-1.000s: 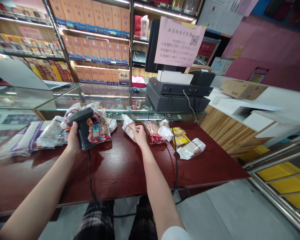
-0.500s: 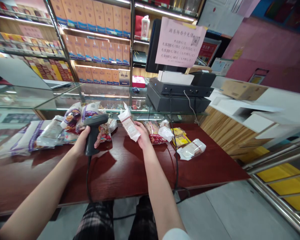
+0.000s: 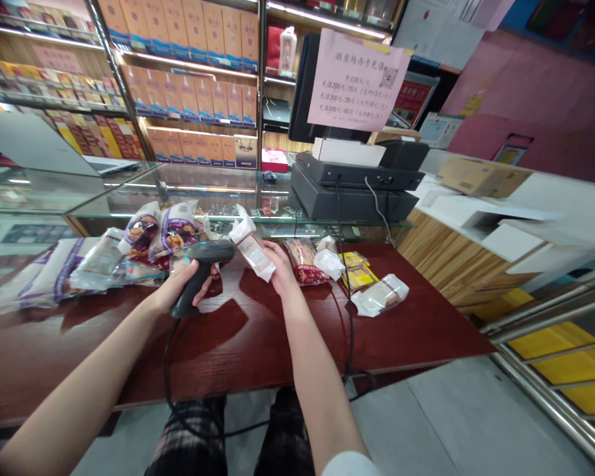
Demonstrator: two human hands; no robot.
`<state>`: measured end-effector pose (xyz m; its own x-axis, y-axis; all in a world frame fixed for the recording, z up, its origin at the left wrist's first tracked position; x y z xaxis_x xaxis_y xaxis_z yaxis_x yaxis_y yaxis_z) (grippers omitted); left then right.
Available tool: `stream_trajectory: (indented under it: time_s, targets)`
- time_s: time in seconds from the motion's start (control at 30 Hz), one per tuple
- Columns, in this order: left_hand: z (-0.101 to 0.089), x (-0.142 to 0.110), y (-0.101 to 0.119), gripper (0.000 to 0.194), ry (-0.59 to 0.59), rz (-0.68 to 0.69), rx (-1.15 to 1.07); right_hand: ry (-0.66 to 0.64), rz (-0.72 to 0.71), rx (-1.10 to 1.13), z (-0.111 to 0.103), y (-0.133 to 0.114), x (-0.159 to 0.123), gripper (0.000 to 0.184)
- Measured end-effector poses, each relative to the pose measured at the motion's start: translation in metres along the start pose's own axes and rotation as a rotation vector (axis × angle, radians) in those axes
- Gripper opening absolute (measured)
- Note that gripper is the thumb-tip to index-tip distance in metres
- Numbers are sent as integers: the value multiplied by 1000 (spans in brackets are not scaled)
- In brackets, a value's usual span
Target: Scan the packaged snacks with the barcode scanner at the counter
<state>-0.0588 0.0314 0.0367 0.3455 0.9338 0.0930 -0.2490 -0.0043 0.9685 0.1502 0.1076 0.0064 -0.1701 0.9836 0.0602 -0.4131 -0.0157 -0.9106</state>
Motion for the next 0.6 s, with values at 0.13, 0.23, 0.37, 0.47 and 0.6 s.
stream_trajectory:
  time_s: [0.13,0.23,0.37,0.47,0.6]
  targets:
    - [1,-1,0,57,-30,9,-4,26,-7,-5,-2,2,2,32]
    - [1,-1,0,58,-39,1,-9,30,-20,-15,-3,0,1,33]
    - [-2,-1,-1,59,5,-4,-22,22,-16,-18,-3,-1,0,36]
    - [-7,1,-2,60,50,13,-23,58,-44,-44,-6,-2,2,37]
    - [-19,4,-2,60,130,55,-12,256,-173,-138,-23,-8,6,37]
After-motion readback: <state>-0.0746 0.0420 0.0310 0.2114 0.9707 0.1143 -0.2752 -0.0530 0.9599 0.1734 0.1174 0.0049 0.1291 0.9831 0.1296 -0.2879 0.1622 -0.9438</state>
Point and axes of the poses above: each hand's wrist, its own x-axis towards the middle knuckle, its own z-axis out of the palm, y = z × x, the point moved 6 cm from there along x, towards the middle knuckle, and after that the axes turned 7 degrees about -x, right-handed, at the moved point
